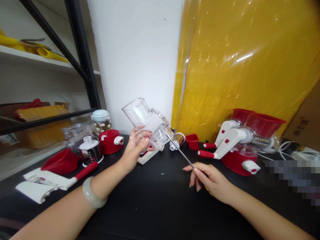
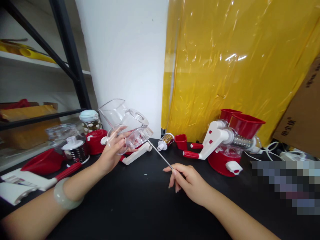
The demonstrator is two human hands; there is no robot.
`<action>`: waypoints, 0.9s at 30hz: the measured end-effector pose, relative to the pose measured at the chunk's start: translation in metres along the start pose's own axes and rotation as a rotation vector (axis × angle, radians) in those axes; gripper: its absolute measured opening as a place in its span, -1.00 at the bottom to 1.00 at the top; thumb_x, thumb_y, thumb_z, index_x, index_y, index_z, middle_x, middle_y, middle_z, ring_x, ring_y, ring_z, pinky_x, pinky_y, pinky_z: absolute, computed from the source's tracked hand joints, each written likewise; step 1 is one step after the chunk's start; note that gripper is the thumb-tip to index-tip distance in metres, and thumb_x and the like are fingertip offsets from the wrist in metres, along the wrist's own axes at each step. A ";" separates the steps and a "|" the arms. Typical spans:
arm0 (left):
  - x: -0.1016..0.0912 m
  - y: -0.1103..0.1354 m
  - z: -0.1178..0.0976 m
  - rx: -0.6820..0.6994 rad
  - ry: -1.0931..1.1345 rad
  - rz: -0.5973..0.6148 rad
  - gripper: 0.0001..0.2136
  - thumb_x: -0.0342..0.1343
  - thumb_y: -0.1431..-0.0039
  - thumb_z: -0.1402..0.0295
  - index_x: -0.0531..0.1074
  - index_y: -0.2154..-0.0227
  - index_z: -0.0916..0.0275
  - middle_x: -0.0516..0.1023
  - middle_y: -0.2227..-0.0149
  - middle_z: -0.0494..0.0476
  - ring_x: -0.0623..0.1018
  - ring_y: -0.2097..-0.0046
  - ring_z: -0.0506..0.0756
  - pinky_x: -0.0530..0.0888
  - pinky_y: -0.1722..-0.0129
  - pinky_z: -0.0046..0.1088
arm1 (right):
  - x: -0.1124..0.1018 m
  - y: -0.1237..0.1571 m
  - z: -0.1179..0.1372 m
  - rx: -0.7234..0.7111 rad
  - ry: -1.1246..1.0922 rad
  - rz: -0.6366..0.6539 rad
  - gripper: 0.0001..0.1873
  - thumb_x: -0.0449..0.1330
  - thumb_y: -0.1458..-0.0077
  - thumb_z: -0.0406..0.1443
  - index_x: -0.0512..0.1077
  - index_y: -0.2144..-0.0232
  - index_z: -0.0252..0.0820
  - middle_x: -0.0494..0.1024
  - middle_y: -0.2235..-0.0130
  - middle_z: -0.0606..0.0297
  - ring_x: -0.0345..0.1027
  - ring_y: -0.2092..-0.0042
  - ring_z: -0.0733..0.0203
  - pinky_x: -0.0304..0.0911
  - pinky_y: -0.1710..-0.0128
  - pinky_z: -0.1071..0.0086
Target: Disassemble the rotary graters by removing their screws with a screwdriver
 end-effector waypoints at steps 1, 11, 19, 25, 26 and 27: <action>-0.001 -0.001 0.000 0.003 -0.008 -0.002 -0.31 0.43 0.13 0.13 0.22 -0.04 0.09 0.42 0.13 0.06 0.49 0.13 0.12 0.64 0.34 -0.31 | -0.001 0.000 0.000 -0.002 0.008 -0.013 -0.56 -0.06 -0.38 -0.04 0.46 0.02 -0.18 0.55 0.42 0.30 0.38 0.49 0.33 0.32 0.42 0.41; -0.004 -0.004 0.003 -0.012 -0.044 -0.025 -0.30 0.43 0.14 0.09 0.19 -0.01 0.11 0.39 0.17 0.04 0.48 0.19 0.07 0.65 0.37 -0.33 | -0.007 -0.002 0.000 0.032 0.044 -0.098 -0.58 -0.02 -0.35 -0.02 0.45 0.11 -0.19 0.52 0.45 0.33 0.35 0.51 0.34 0.28 0.46 0.43; -0.005 -0.001 0.005 -0.030 -0.078 -0.078 -0.30 0.42 0.13 0.09 0.17 -0.02 0.09 0.38 0.18 -0.03 0.47 0.33 -0.03 0.64 0.39 -0.36 | -0.014 0.000 0.002 0.055 0.124 -0.228 -0.60 0.03 -0.31 -0.04 0.49 0.14 -0.20 0.51 0.45 0.32 0.38 0.53 0.33 0.32 0.52 0.44; -0.005 0.001 0.008 -0.046 -0.072 -0.092 -0.27 0.43 0.16 0.08 0.16 -0.02 0.10 0.38 0.17 -0.01 0.47 0.34 -0.04 0.63 0.41 -0.38 | -0.025 0.003 0.012 -0.054 0.212 -0.352 -0.67 0.12 -0.26 -0.10 0.57 0.17 -0.18 0.63 0.37 0.22 0.54 0.39 0.21 0.48 0.35 0.35; -0.005 0.001 0.007 -0.045 -0.074 -0.091 -0.26 0.43 0.17 0.07 0.16 -0.02 0.10 0.38 0.17 -0.01 0.47 0.34 -0.03 0.63 0.42 -0.38 | -0.028 0.004 0.015 -0.080 0.237 -0.376 -0.69 0.14 -0.25 -0.11 0.58 0.19 -0.17 0.65 0.36 0.21 0.56 0.37 0.19 0.49 0.31 0.33; -0.004 0.002 0.007 -0.044 -0.076 -0.090 -0.25 0.44 0.19 0.07 0.16 -0.02 0.11 0.39 0.17 -0.01 0.47 0.33 -0.02 0.62 0.42 -0.38 | -0.030 0.005 0.019 -0.107 0.267 -0.399 -0.71 0.15 -0.24 -0.12 0.59 0.22 -0.16 0.66 0.35 0.21 0.57 0.36 0.17 0.49 0.30 0.32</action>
Point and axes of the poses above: each hand's wrist, its own y-axis away from the middle knuckle, its own x-axis out of the palm, z = x × y, the point moved 10 cm from there along -y, towards the middle knuckle
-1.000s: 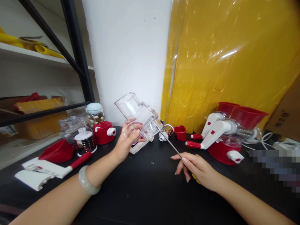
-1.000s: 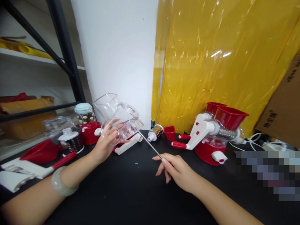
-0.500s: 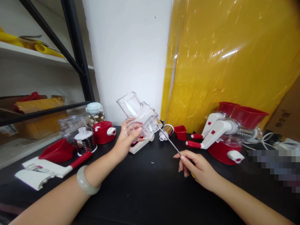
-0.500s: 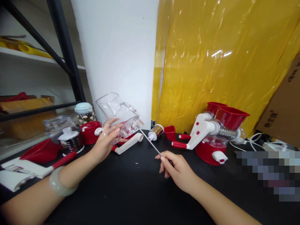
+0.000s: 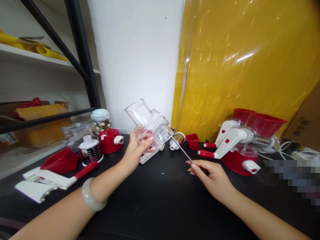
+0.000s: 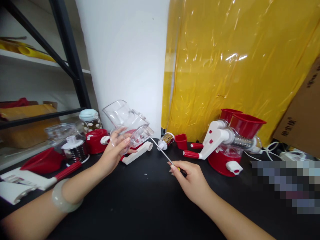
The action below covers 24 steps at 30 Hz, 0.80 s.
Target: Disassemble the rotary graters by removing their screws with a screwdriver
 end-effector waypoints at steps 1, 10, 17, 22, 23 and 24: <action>0.001 0.001 0.000 0.000 -0.002 0.002 -0.24 0.44 0.20 0.07 0.16 -0.02 0.11 0.39 0.17 -0.01 0.48 0.33 -0.02 0.62 0.43 -0.39 | -0.003 0.000 0.004 -0.031 0.026 -0.023 -0.73 0.17 -0.24 -0.14 0.60 0.24 -0.15 0.67 0.34 0.20 0.57 0.35 0.17 0.48 0.30 0.32; 0.006 0.002 -0.003 0.015 -0.019 0.028 -0.26 0.43 0.16 0.06 0.14 -0.01 0.11 0.38 0.19 -0.01 0.49 0.32 -0.01 0.61 0.41 -0.39 | -0.013 -0.001 0.019 -0.108 0.076 -0.107 -0.79 0.24 -0.18 -0.20 0.64 0.38 -0.12 0.68 0.36 0.22 0.57 0.35 0.16 0.44 0.35 0.37; 0.007 0.008 -0.008 0.044 -0.067 0.000 -0.28 0.40 0.13 0.07 0.12 -0.01 0.11 0.36 0.16 0.03 0.49 0.29 0.02 0.61 0.43 -0.38 | -0.012 -0.001 0.006 0.027 0.046 -0.103 -0.75 0.26 -0.13 -0.13 0.64 0.46 -0.10 0.65 0.43 0.24 0.52 0.40 0.14 0.38 0.41 0.35; 0.009 0.013 -0.019 0.134 -0.108 -0.022 -0.31 0.40 0.10 0.13 0.11 -0.01 0.10 0.37 0.15 0.05 0.47 0.29 0.02 0.59 0.44 -0.40 | -0.008 0.000 -0.003 0.108 0.005 -0.107 -0.70 0.26 -0.11 -0.07 0.62 0.49 -0.12 0.59 0.49 0.26 0.43 0.47 0.18 0.32 0.46 0.34; 0.009 0.014 -0.021 0.145 -0.108 -0.025 -0.31 0.40 0.10 0.14 0.11 -0.01 0.11 0.38 0.15 0.05 0.47 0.29 0.02 0.59 0.44 -0.40 | -0.008 0.000 -0.004 0.116 0.005 -0.117 -0.70 0.26 -0.10 -0.07 0.61 0.50 -0.13 0.58 0.50 0.26 0.41 0.47 0.19 0.31 0.46 0.34; 0.009 0.014 -0.022 0.153 -0.106 -0.028 -0.31 0.40 0.10 0.15 0.11 -0.01 0.11 0.38 0.15 0.05 0.47 0.30 0.02 0.59 0.44 -0.40 | -0.008 0.000 -0.005 0.126 0.005 -0.125 -0.69 0.27 -0.10 -0.06 0.59 0.50 -0.14 0.57 0.50 0.26 0.41 0.47 0.19 0.31 0.46 0.34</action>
Point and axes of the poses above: each hand's wrist, its own y-axis away from the middle knuckle, its own x-axis out of the palm, z = x × y, the point moved 10 cm from there along -y, towards the middle knuckle
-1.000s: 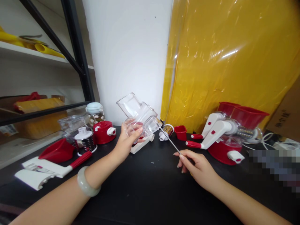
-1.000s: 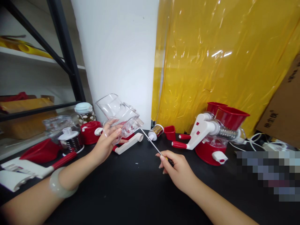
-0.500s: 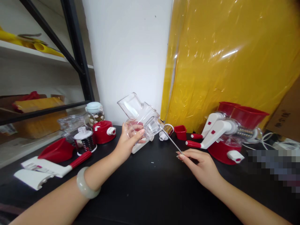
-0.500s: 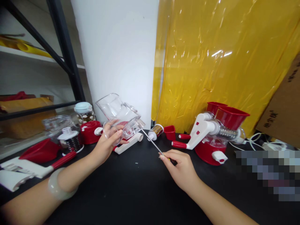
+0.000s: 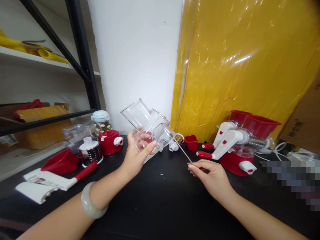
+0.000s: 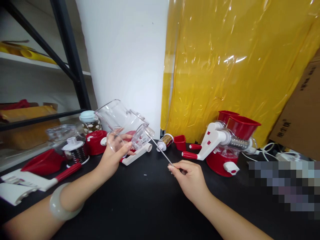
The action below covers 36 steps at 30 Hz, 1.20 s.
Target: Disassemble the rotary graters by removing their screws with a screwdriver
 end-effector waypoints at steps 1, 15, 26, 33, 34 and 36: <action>0.000 0.000 -0.001 0.006 0.003 0.000 -0.31 0.40 0.10 0.16 0.11 -0.01 0.11 0.38 0.16 0.04 0.47 0.30 0.01 0.59 0.44 -0.41 | 0.000 0.000 -0.001 0.012 0.000 -0.004 -0.68 0.27 -0.10 -0.06 0.57 0.51 -0.14 0.55 0.50 0.26 0.41 0.47 0.18 0.31 0.46 0.33; -0.010 -0.009 0.001 0.007 -0.017 -0.005 -0.35 0.38 0.05 0.15 0.11 -0.01 0.11 0.39 0.16 0.03 0.53 0.27 0.03 0.60 0.43 -0.43 | 0.046 -0.027 0.037 -0.060 -0.263 0.237 -0.52 -0.08 -0.34 0.04 0.43 0.09 -0.18 0.39 0.49 0.40 0.29 0.52 0.31 0.27 0.45 0.37; -0.026 -0.016 -0.031 0.143 -0.041 -0.031 -0.39 0.37 0.01 0.20 0.17 -0.02 0.12 0.41 0.19 0.02 0.42 0.43 -0.06 0.41 0.56 -0.57 | 0.070 -0.058 0.057 0.143 -0.582 0.314 -0.53 0.37 0.08 0.07 0.41 0.40 -0.18 0.51 0.50 0.39 0.45 0.50 0.32 0.45 0.48 0.39; -0.028 -0.018 -0.024 0.126 -0.023 -0.040 -0.38 0.40 0.04 0.23 0.19 -0.02 0.11 0.45 0.21 0.01 0.42 0.46 -0.07 0.37 0.53 -0.57 | 0.071 -0.058 0.058 0.193 -0.688 0.232 -0.46 0.49 0.22 -0.06 0.20 0.48 -0.12 0.56 0.52 0.40 0.45 0.53 0.29 0.23 0.66 0.53; -0.028 -0.018 -0.022 0.122 -0.025 -0.037 -0.38 0.39 0.03 0.22 0.19 -0.03 0.11 0.45 0.21 0.02 0.42 0.45 -0.06 0.38 0.53 -0.57 | 0.070 -0.058 0.059 0.181 -0.685 0.224 -0.48 0.48 0.21 -0.06 0.22 0.47 -0.12 0.56 0.52 0.39 0.42 0.56 0.32 0.16 0.67 0.55; -0.027 -0.019 -0.021 0.117 -0.030 -0.035 -0.38 0.39 0.03 0.21 0.17 -0.03 0.12 0.44 0.20 0.02 0.43 0.44 -0.05 0.39 0.55 -0.57 | 0.070 -0.059 0.063 0.164 -0.678 0.217 -0.53 0.45 0.15 -0.04 0.30 0.42 -0.15 0.56 0.51 0.40 0.35 0.60 0.38 0.10 0.65 0.54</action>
Point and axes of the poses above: each hand's wrist, its own y-axis away from the middle knuckle, its own x-axis out of the palm, z = x × y, the point moved 10 cm from there along -y, towards the middle knuckle
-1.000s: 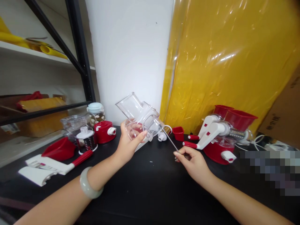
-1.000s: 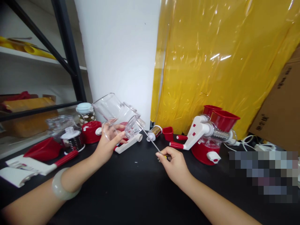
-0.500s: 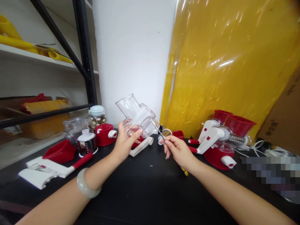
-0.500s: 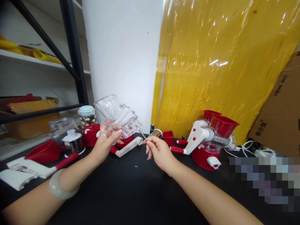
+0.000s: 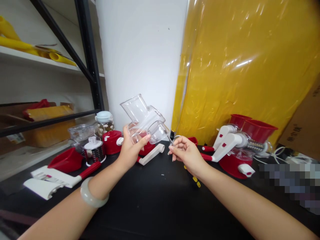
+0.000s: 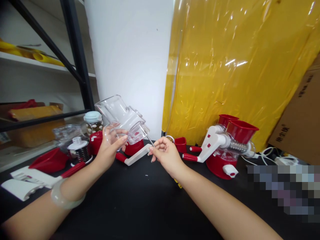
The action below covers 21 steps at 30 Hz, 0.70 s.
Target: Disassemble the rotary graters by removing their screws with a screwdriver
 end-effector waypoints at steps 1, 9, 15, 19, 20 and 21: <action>0.000 0.000 0.000 0.000 -0.001 0.000 -0.38 0.39 0.04 0.21 0.17 -0.02 0.12 0.43 0.19 0.03 0.43 0.43 -0.05 0.39 0.56 -0.57 | 0.001 0.000 0.001 -0.005 0.002 0.005 -0.56 0.41 0.10 -0.01 0.35 0.39 -0.16 0.55 0.52 0.40 0.31 0.62 0.40 0.10 0.64 0.52; 0.002 0.001 -0.002 0.002 -0.007 0.010 -0.37 0.38 0.04 0.18 0.17 -0.02 0.13 0.41 0.20 0.03 0.43 0.44 -0.05 0.38 0.59 -0.58 | 0.009 -0.001 0.022 -0.150 0.121 0.009 -0.56 0.28 -0.02 0.08 0.46 0.48 -0.18 0.43 0.57 0.43 0.15 0.62 0.44 0.12 0.57 0.45; 0.001 0.001 -0.007 0.025 0.038 0.018 -0.37 0.39 0.05 0.21 0.17 -0.04 0.09 0.42 0.19 0.02 0.42 0.45 -0.05 0.39 0.56 -0.56 | 0.008 0.000 0.017 -0.068 0.000 -0.022 -0.55 0.41 0.14 0.06 0.42 0.47 -0.16 0.50 0.55 0.41 0.34 0.56 0.38 0.26 0.54 0.46; 0.000 0.000 -0.011 0.047 0.041 0.012 -0.38 0.41 0.07 0.22 0.20 -0.01 0.08 0.43 0.21 0.02 0.40 0.47 -0.06 0.38 0.56 -0.55 | 0.013 0.001 0.015 -0.038 -0.084 -0.027 -0.53 0.45 0.19 0.03 0.36 0.49 -0.14 0.47 0.60 0.48 0.36 0.58 0.38 0.36 0.54 0.45; 0.000 0.000 -0.012 0.052 0.038 0.016 -0.38 0.41 0.07 0.22 0.21 -0.01 0.08 0.43 0.21 0.02 0.40 0.47 -0.06 0.38 0.56 -0.55 | 0.014 0.002 0.015 -0.026 -0.100 -0.029 -0.52 0.46 0.21 0.02 0.34 0.49 -0.13 0.46 0.61 0.50 0.36 0.59 0.38 0.38 0.53 0.45; 0.001 0.000 -0.013 0.057 0.035 0.021 -0.38 0.41 0.07 0.23 0.21 -0.01 0.08 0.43 0.20 0.03 0.40 0.47 -0.06 0.38 0.56 -0.54 | 0.015 0.002 0.015 -0.018 -0.115 -0.033 -0.51 0.47 0.22 0.01 0.32 0.49 -0.13 0.45 0.61 0.51 0.36 0.59 0.38 0.41 0.52 0.44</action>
Point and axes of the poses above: each hand's wrist, its own y-axis away from the middle knuckle, its own x-axis out of the palm, z = x × y, the point moved 10 cm from there along -y, towards the middle knuckle
